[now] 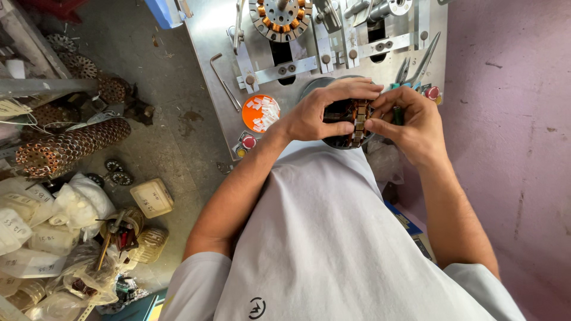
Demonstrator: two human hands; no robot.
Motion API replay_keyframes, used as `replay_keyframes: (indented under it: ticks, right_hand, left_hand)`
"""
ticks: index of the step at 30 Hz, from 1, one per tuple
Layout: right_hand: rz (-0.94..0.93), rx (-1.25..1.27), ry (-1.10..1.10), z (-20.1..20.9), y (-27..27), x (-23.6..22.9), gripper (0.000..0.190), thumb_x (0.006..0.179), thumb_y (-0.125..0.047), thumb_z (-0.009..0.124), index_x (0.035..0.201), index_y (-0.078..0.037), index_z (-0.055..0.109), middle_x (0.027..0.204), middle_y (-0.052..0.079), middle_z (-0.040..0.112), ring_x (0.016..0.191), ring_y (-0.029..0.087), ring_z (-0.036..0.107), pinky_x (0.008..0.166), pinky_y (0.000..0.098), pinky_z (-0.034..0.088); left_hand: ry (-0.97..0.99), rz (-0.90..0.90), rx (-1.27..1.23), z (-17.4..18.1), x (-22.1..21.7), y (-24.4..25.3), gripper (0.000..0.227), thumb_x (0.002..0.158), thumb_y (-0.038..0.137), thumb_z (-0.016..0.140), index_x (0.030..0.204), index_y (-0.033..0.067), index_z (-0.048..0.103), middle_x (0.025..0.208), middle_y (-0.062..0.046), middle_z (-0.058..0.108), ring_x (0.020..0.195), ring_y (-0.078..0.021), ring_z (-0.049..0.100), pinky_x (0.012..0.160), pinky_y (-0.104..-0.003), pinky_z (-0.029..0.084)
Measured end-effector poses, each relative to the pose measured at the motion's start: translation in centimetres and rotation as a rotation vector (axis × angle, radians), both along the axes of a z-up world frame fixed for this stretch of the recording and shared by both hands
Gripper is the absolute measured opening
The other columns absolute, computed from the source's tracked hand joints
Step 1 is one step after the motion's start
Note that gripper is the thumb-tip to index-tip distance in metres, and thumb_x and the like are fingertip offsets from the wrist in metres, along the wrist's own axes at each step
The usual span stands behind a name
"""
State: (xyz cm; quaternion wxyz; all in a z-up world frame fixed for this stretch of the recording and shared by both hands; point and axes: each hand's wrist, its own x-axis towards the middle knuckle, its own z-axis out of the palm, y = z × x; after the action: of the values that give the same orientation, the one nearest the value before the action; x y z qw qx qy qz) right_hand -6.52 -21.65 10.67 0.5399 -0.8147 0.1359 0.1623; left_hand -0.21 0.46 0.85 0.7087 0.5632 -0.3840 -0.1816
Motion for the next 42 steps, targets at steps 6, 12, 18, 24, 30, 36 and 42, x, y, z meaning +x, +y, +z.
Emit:
replay_keyframes:
  ticks: [6, 12, 18, 24, 30, 36, 42]
  right_hand:
    - [-0.546, 0.623, -0.215, -0.4, -1.3, -2.3, 0.035, 0.096, 0.018, 0.054, 0.127, 0.003, 0.049, 0.127, 0.02, 0.068, 0.124, 0.03, 0.069, 0.109, 0.0353, 0.057]
    - [-0.681, 0.641, -0.375, 0.1, 0.5, -5.0, 0.024, 0.112, 0.003, 0.052, 0.128, -0.003, 0.036, 0.117, 0.025, 0.063, 0.109, 0.04, 0.074, 0.095, 0.0472, 0.066]
    - [-0.361, 0.14, -0.665, -0.8, 4.3, -7.5, 0.048, 0.116, 0.014, 0.065, 0.136, -0.008, 0.027, 0.122, 0.019, 0.061, 0.11, 0.031, 0.074, 0.1, 0.0388, 0.068]
    - [-0.184, -0.22, -0.89, -1.8, 4.8, -7.5, 0.062, 0.102, 0.019, 0.066, 0.138, -0.008, 0.024, 0.121, 0.023, 0.058, 0.105, 0.034, 0.076, 0.08, 0.0307, 0.068]
    - [-0.092, -0.306, -1.026, -4.0, 4.2, -7.6, 0.057, 0.096, 0.02, 0.069, 0.125, -0.006, 0.026, 0.116, 0.024, 0.056, 0.103, 0.036, 0.075, 0.087, 0.0395, 0.069]
    - [0.032, -0.352, -1.165, -5.1, 3.0, -6.6, 0.051, 0.093, 0.02, 0.069, 0.109, -0.005, 0.028, 0.109, 0.027, 0.062, 0.101, 0.044, 0.075, 0.084, 0.0425, 0.069]
    - [0.023, -0.273, -0.785, -1.1, 2.5, -5.7, 0.042, 0.097, 0.016, 0.074, 0.109, -0.002, 0.037, 0.108, 0.023, 0.067, 0.101, 0.037, 0.078, 0.079, 0.0363, 0.065]
  left_hand:
    - [-0.148, 0.165, 0.247, 1.5, -2.0, -1.8, 0.127, 0.061, 0.039, 0.099, 0.162, 0.0181, 0.024, 0.159, -0.014, 0.037, 0.149, -0.0376, 0.039, 0.127, -0.047, 0.036]
    - [-0.304, 0.263, 0.219, 1.3, -3.3, -2.4, 0.119, 0.069, 0.025, 0.098, 0.164, 0.0223, 0.026, 0.159, -0.008, 0.042, 0.155, -0.0338, 0.039, 0.133, -0.045, 0.038]
    - [-0.211, 0.21, 0.172, 1.8, -2.7, -1.7, 0.109, 0.072, 0.025, 0.096, 0.16, 0.0163, 0.031, 0.161, -0.008, 0.04, 0.154, -0.0336, 0.038, 0.132, -0.045, 0.033]
    - [-0.054, 0.064, 0.05, 1.8, -0.8, -0.5, 0.061, 0.093, 0.007, 0.075, 0.151, 0.0132, 0.056, 0.16, -0.008, 0.046, 0.156, -0.0282, 0.036, 0.133, -0.043, 0.028]
    - [0.05, -0.009, 0.008, 1.5, -0.2, -0.8, 0.043, 0.093, 0.003, 0.077, 0.133, 0.0123, 0.069, 0.151, -0.007, 0.058, 0.153, -0.0281, 0.046, 0.129, -0.042, 0.036]
    - [0.084, -0.019, -0.009, 1.1, -0.1, -0.9, 0.04, 0.091, 0.003, 0.082, 0.128, 0.0127, 0.073, 0.144, -0.005, 0.063, 0.15, -0.0261, 0.05, 0.128, -0.041, 0.043]
    - [0.074, -0.007, 0.014, 1.1, -0.1, -0.8, 0.038, 0.091, 0.007, 0.082, 0.128, 0.0114, 0.073, 0.143, -0.006, 0.065, 0.15, -0.0271, 0.049, 0.129, -0.043, 0.041]
